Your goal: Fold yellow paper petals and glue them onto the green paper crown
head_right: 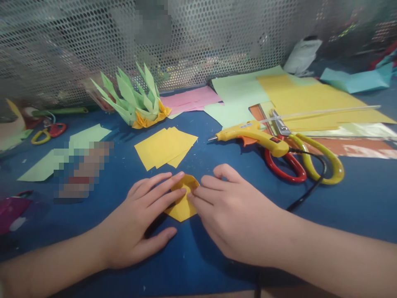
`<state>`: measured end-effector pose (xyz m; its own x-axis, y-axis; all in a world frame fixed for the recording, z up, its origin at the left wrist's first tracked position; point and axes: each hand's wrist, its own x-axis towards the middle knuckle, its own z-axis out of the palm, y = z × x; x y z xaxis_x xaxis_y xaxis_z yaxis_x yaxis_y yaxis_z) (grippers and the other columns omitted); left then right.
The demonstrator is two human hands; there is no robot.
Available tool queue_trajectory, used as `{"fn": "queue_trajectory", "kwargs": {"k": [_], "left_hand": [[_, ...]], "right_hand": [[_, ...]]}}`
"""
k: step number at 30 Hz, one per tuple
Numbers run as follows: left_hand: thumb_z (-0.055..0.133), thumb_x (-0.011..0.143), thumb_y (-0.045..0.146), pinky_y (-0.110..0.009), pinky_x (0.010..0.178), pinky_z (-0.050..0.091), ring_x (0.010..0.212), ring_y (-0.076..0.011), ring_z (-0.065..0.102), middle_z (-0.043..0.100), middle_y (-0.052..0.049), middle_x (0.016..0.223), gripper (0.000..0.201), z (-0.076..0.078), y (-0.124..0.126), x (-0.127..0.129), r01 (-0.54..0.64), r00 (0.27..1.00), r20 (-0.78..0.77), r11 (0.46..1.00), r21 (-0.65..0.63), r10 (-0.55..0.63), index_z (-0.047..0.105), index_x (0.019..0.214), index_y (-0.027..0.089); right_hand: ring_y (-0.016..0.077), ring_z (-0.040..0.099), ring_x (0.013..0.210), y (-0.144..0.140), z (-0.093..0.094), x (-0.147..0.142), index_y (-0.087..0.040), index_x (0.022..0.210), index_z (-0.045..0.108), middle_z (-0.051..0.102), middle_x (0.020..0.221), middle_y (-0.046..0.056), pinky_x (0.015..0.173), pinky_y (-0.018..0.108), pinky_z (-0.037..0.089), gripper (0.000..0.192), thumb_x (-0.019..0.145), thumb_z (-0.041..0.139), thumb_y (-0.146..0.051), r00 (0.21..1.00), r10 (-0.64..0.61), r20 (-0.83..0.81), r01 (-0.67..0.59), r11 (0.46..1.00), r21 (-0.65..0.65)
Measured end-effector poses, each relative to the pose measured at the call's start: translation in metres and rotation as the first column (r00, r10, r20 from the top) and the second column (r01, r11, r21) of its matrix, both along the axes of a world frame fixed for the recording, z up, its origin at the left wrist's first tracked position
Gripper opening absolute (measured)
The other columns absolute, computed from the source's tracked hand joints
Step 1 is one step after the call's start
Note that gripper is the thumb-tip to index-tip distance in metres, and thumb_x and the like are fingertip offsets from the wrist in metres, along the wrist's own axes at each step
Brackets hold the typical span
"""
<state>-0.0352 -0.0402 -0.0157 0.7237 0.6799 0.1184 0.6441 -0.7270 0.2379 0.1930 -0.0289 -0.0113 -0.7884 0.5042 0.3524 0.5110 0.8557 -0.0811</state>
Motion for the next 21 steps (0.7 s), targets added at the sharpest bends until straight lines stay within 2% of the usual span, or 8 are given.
{"fn": "queue_trajectory", "kwargs": {"k": [4, 7, 9, 12, 14, 21], "left_hand": [[0.053, 0.086, 0.033, -0.046, 0.106, 0.033, 0.133, -0.0287, 0.032, 0.035, -0.011, 0.148, 0.054, -0.002, 0.001, -0.001, 0.023, 0.998, 0.053, 1.000, -0.001, -0.023, 0.040, 0.135, 0.014], [0.051, 0.089, 0.030, -0.041, 0.105, 0.036, 0.127, -0.0254, 0.040, 0.047, -0.015, 0.136, 0.046, -0.002, 0.003, -0.002, 0.049, 0.977, 0.209, 0.999, -0.018, -0.044, 0.044, 0.130, 0.011], [0.049, 0.091, 0.026, -0.034, 0.099, 0.043, 0.115, -0.0212, 0.051, 0.055, -0.013, 0.123, 0.034, -0.002, 0.007, -0.003, 0.053, 0.950, 0.312, 0.997, -0.063, -0.031, 0.051, 0.123, 0.014], [0.051, 0.091, 0.022, -0.024, 0.083, 0.050, 0.092, -0.0141, 0.060, 0.062, -0.005, 0.102, 0.020, 0.000, 0.014, -0.004, 0.001, 0.913, 0.401, 0.985, -0.173, 0.070, 0.059, 0.109, 0.018], [0.054, 0.090, 0.021, -0.020, 0.076, 0.051, 0.084, -0.0117, 0.061, 0.063, -0.002, 0.094, 0.016, 0.001, 0.017, -0.004, -0.042, 0.896, 0.420, 0.969, -0.243, 0.144, 0.061, 0.104, 0.020], [0.058, 0.086, 0.022, -0.018, 0.070, 0.052, 0.079, -0.0100, 0.060, 0.061, -0.002, 0.095, 0.018, 0.002, 0.019, 0.000, -0.126, 0.854, 0.428, 0.916, -0.380, 0.295, 0.060, 0.104, 0.020]], "right_hand": [[0.0161, 0.049, 0.068, 0.001, -0.002, -0.002, -0.014, 0.086, 0.067, 0.064, 0.070, 0.004, 0.081, 0.038, 0.031, 0.026, 0.089, 0.042, -0.013, 0.999, -0.009, -0.048, 0.009, 1.000, 0.008], [0.0149, 0.050, 0.068, 0.003, -0.006, -0.004, -0.015, 0.086, 0.067, 0.066, 0.071, 0.003, 0.079, 0.036, 0.033, 0.024, 0.092, 0.044, -0.015, 0.994, -0.025, -0.102, 0.030, 0.999, 0.045], [0.0154, 0.052, 0.071, 0.004, -0.007, -0.006, -0.017, 0.084, 0.067, 0.067, 0.072, 0.003, 0.076, 0.035, 0.034, 0.025, 0.093, 0.044, -0.018, 0.992, -0.045, -0.114, 0.054, 0.995, 0.078], [0.0166, 0.054, 0.075, 0.005, -0.007, -0.007, -0.018, 0.082, 0.067, 0.068, 0.075, 0.003, 0.072, 0.033, 0.034, 0.026, 0.094, 0.045, -0.021, 0.990, -0.087, -0.113, 0.098, 0.990, 0.103], [0.0167, 0.054, 0.076, 0.005, -0.006, -0.008, -0.017, 0.082, 0.067, 0.068, 0.079, 0.003, 0.070, 0.032, 0.034, 0.024, 0.094, 0.046, -0.022, 0.988, -0.105, -0.116, 0.117, 0.988, 0.097], [0.0191, 0.051, 0.082, 0.002, -0.011, -0.012, -0.015, 0.102, 0.065, 0.066, 0.092, 0.006, 0.070, 0.033, 0.034, 0.021, 0.092, 0.049, -0.025, 0.980, -0.190, -0.062, 0.193, 0.981, 0.035]]}}
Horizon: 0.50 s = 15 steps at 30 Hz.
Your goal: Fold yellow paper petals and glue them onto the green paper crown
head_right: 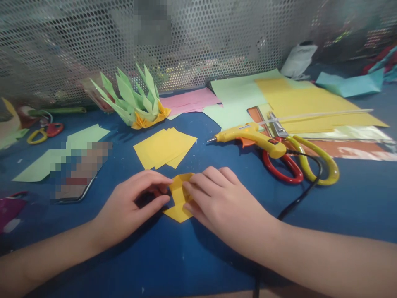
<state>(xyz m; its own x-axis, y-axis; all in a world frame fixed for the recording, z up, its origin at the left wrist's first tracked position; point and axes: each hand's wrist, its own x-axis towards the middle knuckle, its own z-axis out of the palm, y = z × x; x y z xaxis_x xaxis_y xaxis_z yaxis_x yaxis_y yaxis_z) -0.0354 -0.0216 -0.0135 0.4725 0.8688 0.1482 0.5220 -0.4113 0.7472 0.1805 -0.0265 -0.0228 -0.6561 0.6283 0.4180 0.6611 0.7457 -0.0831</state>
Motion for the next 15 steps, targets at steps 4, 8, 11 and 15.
{"fn": "queue_trajectory", "kwargs": {"k": [4, 8, 11, 15], "left_hand": [[0.056, 0.086, 0.022, -0.020, 0.068, 0.053, 0.080, -0.0111, 0.061, 0.062, -0.002, 0.094, 0.013, 0.0029, 0.0030, 0.0003, -0.043, 0.999, 0.009, 0.992, -0.117, 0.044, 0.059, 0.099, 0.019], [0.054, 0.086, 0.020, -0.023, 0.069, 0.055, 0.084, -0.0131, 0.061, 0.062, -0.004, 0.100, 0.014, 0.0033, 0.0050, -0.0008, -0.010, 0.999, 0.034, 0.988, -0.152, 0.016, 0.056, 0.100, 0.019], [0.053, 0.087, 0.019, -0.024, 0.071, 0.055, 0.082, -0.0132, 0.062, 0.064, -0.003, 0.100, 0.021, 0.0030, 0.0054, -0.0013, 0.012, 1.000, 0.007, 0.991, -0.135, -0.011, 0.056, 0.107, 0.022], [0.050, 0.087, 0.015, -0.023, 0.075, 0.054, 0.085, -0.0125, 0.061, 0.064, -0.002, 0.104, 0.026, 0.0027, 0.0057, -0.0015, 0.059, 0.998, -0.026, 0.995, -0.076, -0.062, 0.058, 0.110, 0.023]], "right_hand": [[0.0202, 0.049, 0.087, -0.0014, -0.0030, -0.0003, -0.017, 0.107, 0.063, 0.064, 0.099, 0.007, 0.072, 0.034, 0.036, 0.023, 0.092, 0.048, -0.025, 0.999, -0.020, -0.050, 0.013, 0.991, -0.132], [0.0202, 0.048, 0.092, -0.0014, -0.0048, 0.0011, -0.022, 0.107, 0.062, 0.064, 0.105, 0.005, 0.075, 0.034, 0.037, 0.020, 0.093, 0.048, -0.025, 0.985, -0.035, -0.167, -0.018, 0.953, -0.303], [0.0192, 0.049, 0.091, -0.0008, -0.0047, 0.0016, -0.025, 0.104, 0.062, 0.067, 0.103, 0.003, 0.073, 0.033, 0.036, 0.020, 0.095, 0.044, -0.026, 0.976, 0.003, -0.217, -0.075, 0.944, -0.323], [0.0172, 0.050, 0.089, -0.0006, -0.0043, 0.0022, -0.026, 0.101, 0.062, 0.068, 0.104, 0.000, 0.071, 0.033, 0.033, 0.022, 0.096, 0.041, -0.024, 0.971, 0.050, -0.235, -0.124, 0.942, -0.313]]}}
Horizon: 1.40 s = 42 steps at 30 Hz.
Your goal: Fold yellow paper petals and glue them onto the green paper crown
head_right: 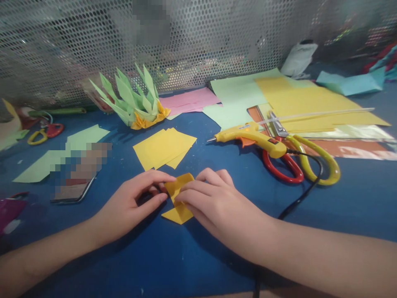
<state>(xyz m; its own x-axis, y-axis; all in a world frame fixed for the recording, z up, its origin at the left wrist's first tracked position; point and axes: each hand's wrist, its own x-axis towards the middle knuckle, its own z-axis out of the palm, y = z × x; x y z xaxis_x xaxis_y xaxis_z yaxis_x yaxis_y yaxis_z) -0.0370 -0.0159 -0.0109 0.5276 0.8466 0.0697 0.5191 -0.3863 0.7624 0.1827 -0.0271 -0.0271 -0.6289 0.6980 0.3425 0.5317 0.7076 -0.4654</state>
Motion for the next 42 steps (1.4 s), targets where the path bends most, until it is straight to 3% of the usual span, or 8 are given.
{"fn": "queue_trajectory", "kwargs": {"k": [4, 8, 13, 20, 25, 30, 35, 42], "left_hand": [[0.051, 0.087, 0.015, -0.023, 0.078, 0.054, 0.087, -0.0125, 0.061, 0.063, -0.003, 0.107, 0.025, -0.001, -0.001, 0.000, 0.002, 0.999, -0.035, 1.000, 0.028, -0.001, 0.059, 0.110, 0.022], [0.053, 0.087, 0.016, -0.023, 0.078, 0.054, 0.087, -0.0124, 0.061, 0.063, -0.003, 0.106, 0.031, -0.002, -0.003, 0.000, 0.009, 0.999, -0.035, 0.999, 0.041, -0.008, 0.057, 0.117, 0.022], [0.057, 0.086, 0.018, -0.021, 0.076, 0.054, 0.088, -0.0132, 0.063, 0.067, -0.002, 0.098, 0.013, 0.001, 0.000, 0.000, -0.037, 0.999, 0.037, 0.999, -0.001, 0.037, 0.066, 0.094, 0.020], [0.058, 0.086, 0.021, -0.023, 0.069, 0.055, 0.075, -0.0129, 0.065, 0.069, 0.000, 0.083, 0.006, 0.002, 0.000, 0.001, -0.082, 0.994, 0.060, 0.994, -0.067, 0.086, 0.064, 0.086, 0.019], [0.050, 0.087, 0.013, -0.022, 0.074, 0.053, 0.082, -0.0126, 0.064, 0.067, -0.001, 0.094, 0.019, -0.001, -0.001, 0.001, -0.004, 1.000, 0.022, 0.998, 0.055, 0.003, 0.063, 0.099, 0.021], [0.052, 0.086, 0.013, -0.023, 0.075, 0.053, 0.086, -0.0131, 0.061, 0.060, -0.003, 0.101, 0.015, -0.005, -0.002, -0.002, 0.047, 0.998, -0.048, 0.992, 0.119, -0.041, 0.065, 0.089, 0.021], [0.048, 0.088, 0.013, -0.032, 0.086, 0.052, 0.104, -0.0192, 0.057, 0.055, -0.007, 0.112, 0.014, -0.006, -0.006, -0.004, 0.060, 0.996, -0.082, 0.976, 0.209, -0.043, 0.061, 0.087, 0.020], [0.046, 0.087, 0.012, -0.032, 0.086, 0.050, 0.096, -0.0174, 0.057, 0.051, -0.010, 0.116, 0.014, -0.008, -0.012, -0.001, 0.126, 0.986, -0.148, 0.933, 0.337, -0.080, 0.057, 0.093, 0.018]], "right_hand": [[0.0177, 0.051, 0.089, -0.001, 0.001, 0.001, -0.025, 0.101, 0.062, 0.068, 0.106, 0.001, 0.072, 0.033, 0.033, 0.021, 0.096, 0.042, -0.023, 1.000, 0.000, 0.004, 0.000, 1.000, 0.018], [0.0189, 0.051, 0.091, -0.001, 0.003, 0.000, -0.021, 0.111, 0.059, 0.065, 0.109, 0.004, 0.073, 0.033, 0.035, 0.021, 0.092, 0.049, -0.024, 0.992, -0.102, 0.075, 0.096, 0.992, 0.084], [0.0207, 0.050, 0.089, -0.002, 0.003, -0.001, -0.020, 0.115, 0.060, 0.063, 0.107, 0.007, 0.070, 0.034, 0.037, 0.027, 0.093, 0.045, -0.024, 0.974, -0.140, 0.181, 0.111, 0.981, 0.161], [0.0212, 0.050, 0.096, -0.001, -0.003, -0.001, -0.024, 0.108, 0.062, 0.065, 0.109, 0.007, 0.074, 0.035, 0.038, 0.023, 0.095, 0.043, -0.025, 0.996, -0.074, 0.040, 0.074, 0.997, 0.004], [0.0198, 0.050, 0.094, -0.001, -0.004, -0.001, -0.026, 0.106, 0.061, 0.068, 0.107, 0.002, 0.074, 0.034, 0.034, 0.022, 0.095, 0.043, -0.020, 0.999, -0.033, -0.014, 0.032, 0.999, -0.023], [0.0179, 0.051, 0.092, -0.001, -0.002, 0.000, -0.027, 0.105, 0.061, 0.068, 0.105, -0.001, 0.073, 0.034, 0.032, 0.021, 0.095, 0.044, -0.021, 0.999, -0.030, -0.018, 0.030, 0.999, -0.015], [0.0181, 0.053, 0.089, 0.000, 0.002, 0.001, -0.024, 0.103, 0.064, 0.069, 0.100, 0.003, 0.071, 0.034, 0.032, 0.020, 0.094, 0.047, -0.025, 0.998, -0.059, 0.020, 0.059, 0.998, 0.002], [0.0153, 0.051, 0.088, 0.000, 0.000, 0.003, -0.026, 0.098, 0.065, 0.068, 0.099, -0.001, 0.074, 0.034, 0.030, 0.022, 0.096, 0.043, -0.028, 1.000, -0.026, 0.011, 0.026, 0.999, 0.045]]}}
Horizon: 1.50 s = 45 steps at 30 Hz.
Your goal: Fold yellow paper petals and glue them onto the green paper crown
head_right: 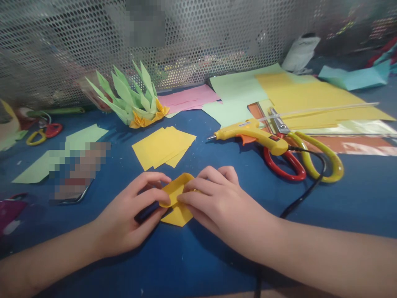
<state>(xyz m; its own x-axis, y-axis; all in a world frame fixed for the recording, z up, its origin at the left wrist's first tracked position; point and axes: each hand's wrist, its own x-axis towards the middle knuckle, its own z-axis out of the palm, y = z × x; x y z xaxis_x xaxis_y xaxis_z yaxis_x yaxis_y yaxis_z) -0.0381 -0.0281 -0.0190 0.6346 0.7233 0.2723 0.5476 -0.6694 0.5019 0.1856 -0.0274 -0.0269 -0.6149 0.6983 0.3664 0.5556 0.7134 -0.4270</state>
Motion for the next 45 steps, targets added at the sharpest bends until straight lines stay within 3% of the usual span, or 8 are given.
{"fn": "queue_trajectory", "kwargs": {"k": [4, 12, 19, 25, 27, 30, 37, 45], "left_hand": [[0.048, 0.089, 0.015, -0.031, 0.087, 0.049, 0.100, -0.0186, 0.056, 0.054, -0.011, 0.114, 0.016, -0.002, 0.002, -0.001, 0.000, 0.998, -0.063, 0.993, 0.114, 0.008, 0.060, 0.099, 0.016], [0.041, 0.093, 0.012, -0.031, 0.074, 0.052, 0.086, -0.0184, 0.059, 0.064, -0.011, 0.102, 0.025, 0.001, 0.005, 0.000, 0.077, 0.977, -0.214, 0.920, 0.383, 0.007, 0.064, 0.085, 0.013], [0.037, 0.096, 0.014, -0.028, 0.075, 0.050, 0.090, -0.0161, 0.060, 0.066, -0.006, 0.098, 0.027, 0.003, 0.001, 0.003, 0.137, 0.966, -0.260, 0.850, 0.508, 0.000, 0.063, 0.088, 0.014], [0.040, 0.095, 0.013, -0.031, 0.070, 0.051, 0.088, -0.0197, 0.061, 0.067, -0.009, 0.102, 0.023, 0.004, 0.000, 0.003, 0.156, 0.958, -0.286, 0.788, 0.595, 0.026, 0.063, 0.090, 0.012], [0.042, 0.093, 0.012, -0.031, 0.067, 0.052, 0.087, -0.0214, 0.062, 0.067, -0.011, 0.104, 0.022, 0.004, 0.001, 0.002, 0.151, 0.951, -0.305, 0.778, 0.609, 0.055, 0.064, 0.092, 0.012], [0.044, 0.093, 0.013, -0.033, 0.068, 0.054, 0.088, -0.0221, 0.062, 0.067, -0.011, 0.105, 0.022, 0.000, 0.001, 0.000, 0.134, 0.948, -0.311, 0.809, 0.572, 0.063, 0.065, 0.088, 0.012], [0.037, 0.094, 0.008, -0.029, 0.075, 0.051, 0.089, -0.0179, 0.060, 0.069, -0.010, 0.094, 0.027, 0.005, 0.000, 0.005, 0.174, 0.967, -0.253, 0.808, 0.563, -0.032, 0.064, 0.094, 0.007], [0.033, 0.092, 0.004, -0.034, 0.079, 0.045, 0.093, -0.0213, 0.058, 0.069, -0.009, 0.101, 0.031, 0.010, -0.001, 0.004, 0.357, 0.909, -0.389, 0.758, 0.546, -0.148, 0.064, 0.097, 0.004]], "right_hand": [[0.0149, 0.051, 0.088, 0.000, 0.002, 0.000, -0.026, 0.096, 0.066, 0.068, 0.096, -0.002, 0.074, 0.034, 0.028, 0.023, 0.096, 0.043, -0.025, 1.000, 0.016, 0.006, -0.016, 0.999, 0.048], [0.0164, 0.053, 0.089, -0.001, 0.003, 0.001, -0.026, 0.095, 0.067, 0.069, 0.099, -0.001, 0.075, 0.034, 0.028, 0.024, 0.096, 0.044, -0.023, 0.999, 0.030, 0.028, -0.031, 0.997, 0.070], [0.0166, 0.052, 0.093, -0.001, 0.001, 0.001, -0.025, 0.096, 0.067, 0.068, 0.101, -0.001, 0.077, 0.033, 0.028, 0.024, 0.096, 0.043, -0.023, 0.999, 0.027, 0.046, -0.032, 0.993, 0.114], [0.0170, 0.051, 0.095, -0.001, 0.000, 0.001, -0.023, 0.095, 0.066, 0.068, 0.102, 0.000, 0.078, 0.033, 0.029, 0.023, 0.096, 0.043, -0.022, 0.997, 0.040, 0.062, -0.047, 0.992, 0.114], [0.0174, 0.051, 0.096, -0.001, -0.001, 0.001, -0.023, 0.096, 0.065, 0.067, 0.102, 0.000, 0.079, 0.034, 0.029, 0.023, 0.096, 0.043, -0.023, 0.997, 0.044, 0.063, -0.051, 0.991, 0.123], [0.0179, 0.051, 0.098, -0.002, -0.002, 0.002, -0.023, 0.097, 0.065, 0.067, 0.103, 0.000, 0.080, 0.035, 0.029, 0.021, 0.096, 0.044, -0.023, 0.997, 0.041, 0.072, -0.050, 0.990, 0.130], [0.0172, 0.051, 0.095, -0.002, -0.005, 0.003, -0.021, 0.096, 0.064, 0.067, 0.102, 0.000, 0.079, 0.035, 0.029, 0.020, 0.096, 0.044, -0.021, 0.996, 0.033, 0.086, -0.047, 0.985, 0.168], [0.0164, 0.053, 0.084, 0.001, 0.000, -0.003, -0.020, 0.081, 0.063, 0.069, 0.088, -0.001, 0.074, 0.034, 0.029, 0.026, 0.096, 0.043, -0.024, 0.998, 0.014, 0.066, -0.028, 0.978, 0.208]]}}
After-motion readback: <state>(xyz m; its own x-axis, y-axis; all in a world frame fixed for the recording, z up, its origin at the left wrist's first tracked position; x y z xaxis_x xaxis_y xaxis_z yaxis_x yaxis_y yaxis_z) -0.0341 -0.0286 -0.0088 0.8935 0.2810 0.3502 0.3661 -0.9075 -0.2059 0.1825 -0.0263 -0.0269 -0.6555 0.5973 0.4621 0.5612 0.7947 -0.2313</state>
